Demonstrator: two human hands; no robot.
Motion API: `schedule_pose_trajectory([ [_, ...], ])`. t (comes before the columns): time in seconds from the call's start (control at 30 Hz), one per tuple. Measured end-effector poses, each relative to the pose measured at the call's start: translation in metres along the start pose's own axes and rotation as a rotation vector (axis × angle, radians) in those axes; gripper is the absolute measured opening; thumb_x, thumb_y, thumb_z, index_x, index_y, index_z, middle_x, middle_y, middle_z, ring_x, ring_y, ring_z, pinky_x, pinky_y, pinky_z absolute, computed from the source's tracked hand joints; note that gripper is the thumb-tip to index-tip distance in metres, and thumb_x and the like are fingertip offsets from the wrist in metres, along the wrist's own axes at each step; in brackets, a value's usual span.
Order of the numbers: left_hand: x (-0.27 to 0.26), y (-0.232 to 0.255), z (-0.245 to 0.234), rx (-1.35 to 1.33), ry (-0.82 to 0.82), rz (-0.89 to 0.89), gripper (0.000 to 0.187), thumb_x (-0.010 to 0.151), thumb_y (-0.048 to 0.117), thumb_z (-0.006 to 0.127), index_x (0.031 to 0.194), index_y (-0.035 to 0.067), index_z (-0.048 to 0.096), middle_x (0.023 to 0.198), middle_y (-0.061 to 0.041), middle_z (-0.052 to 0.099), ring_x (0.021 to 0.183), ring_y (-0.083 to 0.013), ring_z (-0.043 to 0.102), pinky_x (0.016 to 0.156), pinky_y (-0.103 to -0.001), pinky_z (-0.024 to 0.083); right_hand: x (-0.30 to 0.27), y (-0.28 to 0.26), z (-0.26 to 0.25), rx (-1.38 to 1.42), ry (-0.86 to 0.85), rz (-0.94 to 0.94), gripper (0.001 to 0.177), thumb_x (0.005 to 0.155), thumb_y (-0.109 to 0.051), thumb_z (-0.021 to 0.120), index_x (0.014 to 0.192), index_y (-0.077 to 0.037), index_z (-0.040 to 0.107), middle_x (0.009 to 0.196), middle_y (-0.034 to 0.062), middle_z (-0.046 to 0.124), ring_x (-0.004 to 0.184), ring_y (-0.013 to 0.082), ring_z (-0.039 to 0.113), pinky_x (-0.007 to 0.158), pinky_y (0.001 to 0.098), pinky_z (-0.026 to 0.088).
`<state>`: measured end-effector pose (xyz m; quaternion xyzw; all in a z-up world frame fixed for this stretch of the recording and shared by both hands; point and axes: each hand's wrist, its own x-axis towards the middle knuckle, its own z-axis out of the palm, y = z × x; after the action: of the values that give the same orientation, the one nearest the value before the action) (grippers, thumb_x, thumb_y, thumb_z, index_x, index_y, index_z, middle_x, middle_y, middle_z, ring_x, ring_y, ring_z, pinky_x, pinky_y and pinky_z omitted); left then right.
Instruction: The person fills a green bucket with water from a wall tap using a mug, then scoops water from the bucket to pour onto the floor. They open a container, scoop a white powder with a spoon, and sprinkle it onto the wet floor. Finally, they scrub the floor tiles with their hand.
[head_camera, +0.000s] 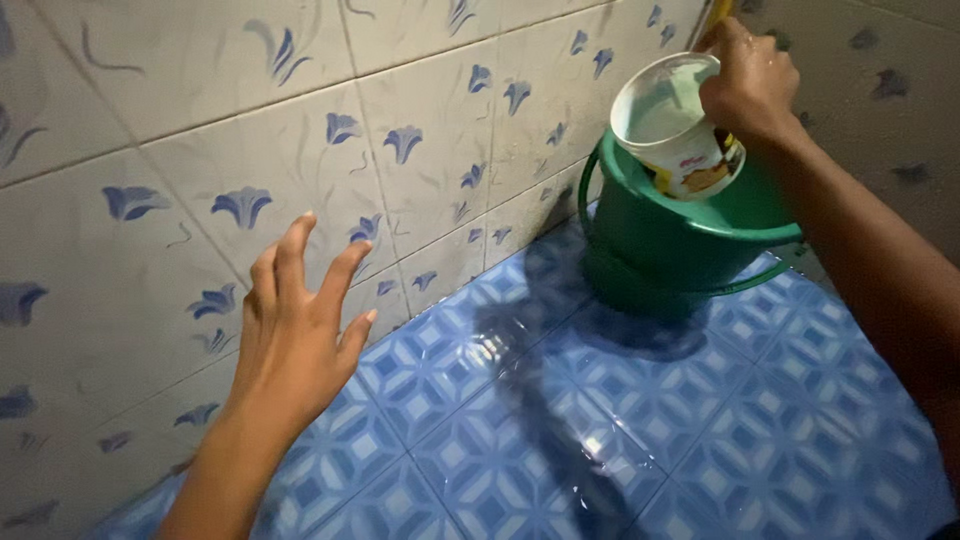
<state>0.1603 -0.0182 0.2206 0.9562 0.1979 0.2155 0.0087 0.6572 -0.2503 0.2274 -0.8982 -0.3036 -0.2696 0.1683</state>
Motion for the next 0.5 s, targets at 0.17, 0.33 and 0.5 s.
schedule_pose_trajectory([
  [0.17, -0.001, -0.003, 0.010, 0.003, -0.054, -0.041, 0.073, 0.078, 0.025, 0.077, 0.145, 0.027, 0.050, 0.155, -0.019, 0.022, 0.138, -0.0427, 0.028, 0.102, -0.059, 0.042, 0.026, 0.064, 0.051, -0.338, 0.080, -0.125, 0.035, 0.092, -0.007, 0.076, 0.127, -0.008, 0.070, 0.092, 0.0212, 0.075, 0.073, 0.0327, 0.075, 0.054, 0.0422, 0.057],
  [0.33, -0.005, -0.011, 0.019, 0.005, -0.086, -0.107, 0.076, 0.078, 0.026, 0.077, 0.148, 0.026, 0.047, 0.156, -0.019, 0.021, 0.137, -0.0442, 0.029, 0.102, -0.060, 0.043, 0.021, 0.089, 0.091, -0.455, 0.003, -0.104, 0.033, 0.094, -0.010, 0.076, 0.125, -0.001, 0.068, 0.088, 0.0210, 0.075, 0.067, 0.0292, 0.075, 0.050, 0.0397, 0.055],
  [0.5, -0.009, -0.018, 0.024, 0.021, -0.098, -0.128, 0.077, 0.078, 0.026, 0.077, 0.149, 0.025, 0.045, 0.155, -0.020, 0.021, 0.136, -0.0455, 0.031, 0.101, -0.059, 0.044, 0.003, 0.097, 0.114, -0.495, 0.056, -0.214, 0.049, 0.082, -0.010, 0.077, 0.130, -0.009, 0.067, 0.101, 0.0155, 0.076, 0.075, 0.0307, 0.074, 0.054, 0.0432, 0.055],
])
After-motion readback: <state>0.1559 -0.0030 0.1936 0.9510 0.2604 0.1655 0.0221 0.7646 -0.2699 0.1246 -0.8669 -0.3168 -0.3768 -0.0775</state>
